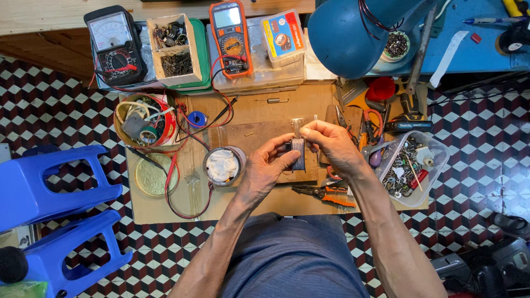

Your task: The person winds a thin wire around a small cylindrical core held in the left hand, using the right hand to guide and tighten each turn. The person repeatedly adjusts the coil and the wire end while working at a cluttered electronics workbench.

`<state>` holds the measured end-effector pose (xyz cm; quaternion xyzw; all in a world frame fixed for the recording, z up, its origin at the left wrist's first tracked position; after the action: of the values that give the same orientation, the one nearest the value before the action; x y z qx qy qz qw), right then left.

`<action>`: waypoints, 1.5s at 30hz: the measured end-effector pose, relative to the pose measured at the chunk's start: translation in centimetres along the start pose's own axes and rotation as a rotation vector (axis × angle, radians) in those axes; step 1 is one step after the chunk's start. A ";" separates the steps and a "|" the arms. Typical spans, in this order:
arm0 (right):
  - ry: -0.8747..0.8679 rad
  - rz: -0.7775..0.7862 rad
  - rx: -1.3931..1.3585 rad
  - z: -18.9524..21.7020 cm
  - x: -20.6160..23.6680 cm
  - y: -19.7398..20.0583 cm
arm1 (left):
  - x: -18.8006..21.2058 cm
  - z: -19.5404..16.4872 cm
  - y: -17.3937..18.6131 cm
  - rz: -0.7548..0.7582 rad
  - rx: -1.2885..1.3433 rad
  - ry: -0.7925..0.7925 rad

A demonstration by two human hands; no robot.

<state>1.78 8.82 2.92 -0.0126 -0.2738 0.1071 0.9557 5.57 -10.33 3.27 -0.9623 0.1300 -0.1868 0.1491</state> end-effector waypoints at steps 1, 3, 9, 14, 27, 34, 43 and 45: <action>-0.044 0.027 -0.083 -0.4 -0.1 0.3 | -0.1 0.1 -0.1 0.013 0.035 -0.002; -0.130 0.083 -0.250 -1.0 -0.3 0.8 | -0.2 0.3 -0.1 0.033 0.070 0.008; -0.141 0.148 -0.352 -2.6 -0.9 1.6 | -0.4 0.2 -0.1 0.050 0.092 0.078; -0.069 0.111 -0.384 -4.3 0.1 0.7 | -1.2 -0.2 0.2 0.010 0.171 0.106; 0.059 -0.118 -0.284 -6.6 3.9 -1.3 | -2.4 1.7 -0.1 -0.105 0.228 0.116; 0.060 -0.158 -0.251 -6.6 4.3 -2.2 | -3.1 1.5 0.3 -0.181 0.238 0.062; 0.065 -0.175 -0.209 -5.4 4.7 -2.3 | -3.5 1.5 0.4 -0.194 0.202 0.073; 0.058 -0.182 -0.209 -5.4 4.6 -2.3 | -3.5 1.5 0.4 -0.197 0.204 0.069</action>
<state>8.90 7.71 0.97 -0.0900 -0.2558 -0.0097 0.9625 2.91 -9.29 0.64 -0.9432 0.0203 -0.2458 0.2227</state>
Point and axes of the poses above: each hand's wrist, its own x-axis away from the middle knuckle, its own y-axis out of the back of the hand, z = x × y, the point moved 2 cm from there along -x, towards the middle knuckle
